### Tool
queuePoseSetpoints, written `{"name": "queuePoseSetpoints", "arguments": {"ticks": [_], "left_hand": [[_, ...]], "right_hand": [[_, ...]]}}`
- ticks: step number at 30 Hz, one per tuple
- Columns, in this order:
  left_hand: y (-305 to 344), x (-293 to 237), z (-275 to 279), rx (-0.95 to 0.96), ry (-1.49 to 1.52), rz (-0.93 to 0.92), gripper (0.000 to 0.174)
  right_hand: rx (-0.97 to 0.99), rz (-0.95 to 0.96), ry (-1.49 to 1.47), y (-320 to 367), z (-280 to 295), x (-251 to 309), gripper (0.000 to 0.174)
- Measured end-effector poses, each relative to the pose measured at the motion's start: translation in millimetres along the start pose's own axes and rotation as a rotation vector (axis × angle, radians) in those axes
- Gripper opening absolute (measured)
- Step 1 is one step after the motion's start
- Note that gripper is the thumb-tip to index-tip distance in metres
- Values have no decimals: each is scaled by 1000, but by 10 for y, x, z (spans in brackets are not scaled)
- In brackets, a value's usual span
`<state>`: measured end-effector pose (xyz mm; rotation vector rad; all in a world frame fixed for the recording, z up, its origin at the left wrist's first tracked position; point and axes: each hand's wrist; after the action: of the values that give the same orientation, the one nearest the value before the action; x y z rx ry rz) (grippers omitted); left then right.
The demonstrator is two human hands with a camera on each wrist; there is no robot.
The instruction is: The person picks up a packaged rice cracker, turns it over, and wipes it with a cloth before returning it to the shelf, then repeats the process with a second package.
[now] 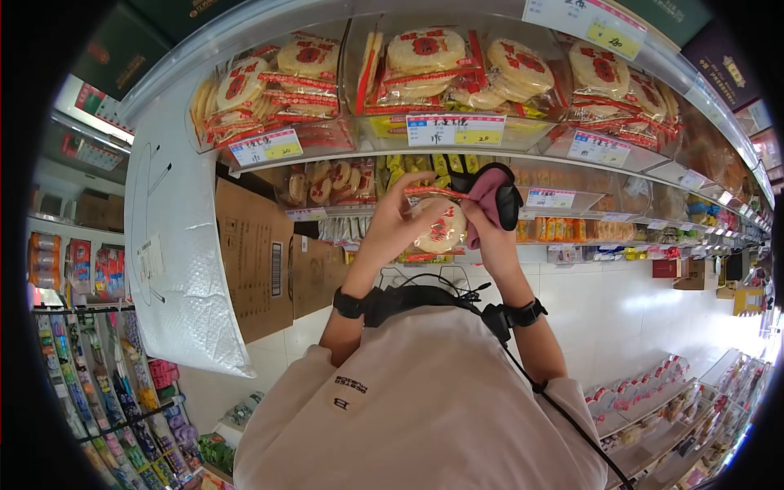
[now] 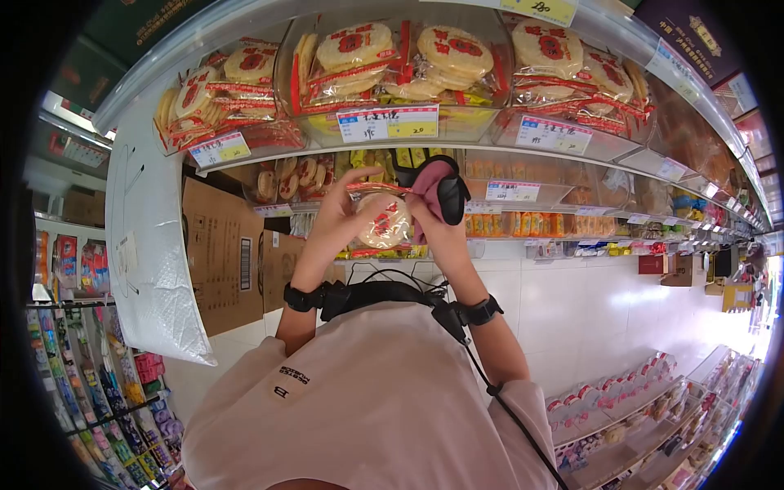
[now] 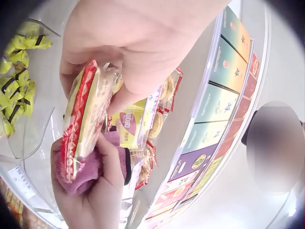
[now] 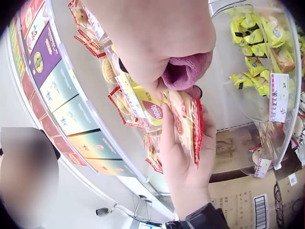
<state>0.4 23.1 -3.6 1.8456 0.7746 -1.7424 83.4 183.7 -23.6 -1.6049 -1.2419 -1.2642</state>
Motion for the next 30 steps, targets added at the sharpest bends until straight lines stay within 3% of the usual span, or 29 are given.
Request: {"name": "queuePoseSetpoints", "arguments": {"ticks": [3, 10, 13, 16, 19, 24, 30], "left_hand": [[46, -45, -2, 217, 73, 109, 39], [114, -332, 65, 313, 29, 301, 39], [146, -255, 11, 270, 29, 176, 38], [146, -285, 69, 312, -152, 171, 41], [137, -355, 150, 361, -534, 37, 41], [181, -518, 90, 224, -457, -62, 39], [222, -593, 59, 9, -246, -283, 43]], "right_hand": [[-116, 39, -102, -26, 49, -72, 13], [-48, 49, 83, 28, 42, 192, 13], [-48, 75, 85, 14, 37, 191, 14], [-24, 53, -25, 42, 105, 208, 10], [-22, 49, -230, 76, 141, 135, 6], [-87, 12, -478, 116, 148, 120, 7], [-133, -39, -376, 152, 271, -15, 14]]}}
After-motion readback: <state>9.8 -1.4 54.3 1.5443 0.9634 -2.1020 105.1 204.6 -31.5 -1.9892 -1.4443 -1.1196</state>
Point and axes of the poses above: each hand's wrist, its own y-axis away from the middle knuckle, its own z-axis out of the back of the hand, x = y × z, and after that the axes turned 12 degrees about x, right-handed
